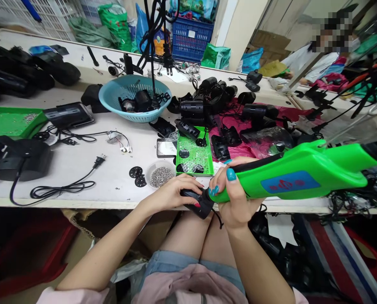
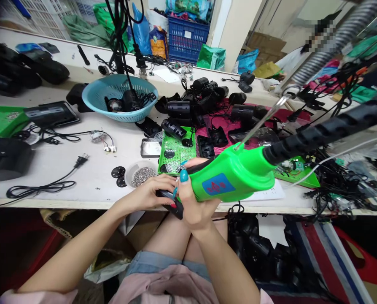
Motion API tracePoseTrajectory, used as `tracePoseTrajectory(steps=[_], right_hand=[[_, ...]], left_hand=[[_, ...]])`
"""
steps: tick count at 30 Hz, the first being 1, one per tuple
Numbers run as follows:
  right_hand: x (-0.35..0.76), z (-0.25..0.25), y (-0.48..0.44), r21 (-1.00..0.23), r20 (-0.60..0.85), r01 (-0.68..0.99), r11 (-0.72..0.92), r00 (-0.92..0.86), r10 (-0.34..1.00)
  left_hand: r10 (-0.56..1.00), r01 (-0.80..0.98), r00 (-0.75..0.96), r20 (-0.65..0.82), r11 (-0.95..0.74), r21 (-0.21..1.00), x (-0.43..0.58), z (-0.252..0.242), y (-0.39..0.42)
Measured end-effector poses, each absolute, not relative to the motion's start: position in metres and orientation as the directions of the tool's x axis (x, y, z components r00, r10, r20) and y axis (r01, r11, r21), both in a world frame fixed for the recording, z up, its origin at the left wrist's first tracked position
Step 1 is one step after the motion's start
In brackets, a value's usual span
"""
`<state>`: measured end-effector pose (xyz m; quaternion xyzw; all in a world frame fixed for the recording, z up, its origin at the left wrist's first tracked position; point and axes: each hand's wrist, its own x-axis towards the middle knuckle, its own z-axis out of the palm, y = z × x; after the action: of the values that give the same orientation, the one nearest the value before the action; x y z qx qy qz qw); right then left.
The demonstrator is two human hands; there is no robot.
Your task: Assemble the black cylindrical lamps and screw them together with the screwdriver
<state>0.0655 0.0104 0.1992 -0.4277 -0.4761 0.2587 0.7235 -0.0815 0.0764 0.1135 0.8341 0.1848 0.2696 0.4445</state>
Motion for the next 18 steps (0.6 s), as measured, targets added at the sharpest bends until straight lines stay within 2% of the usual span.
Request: tracePoseTrajectory(steps=[6, 18], right_hand=[[0.061, 0.212, 0.013, -0.848, 0.443, -0.067, 0.526, 0.455, 0.773], [0.059, 0.216, 0.014, -0.833, 0.424, -0.115, 0.542, 0.498, 0.756]], left_hand=[[0.539, 0.049, 0.784, 0.308, -0.549, 0.834, -0.083, 0.111, 0.077], [0.529, 0.045, 0.795, 0.299, -0.542, 0.839, -0.082, 0.111, 0.078]])
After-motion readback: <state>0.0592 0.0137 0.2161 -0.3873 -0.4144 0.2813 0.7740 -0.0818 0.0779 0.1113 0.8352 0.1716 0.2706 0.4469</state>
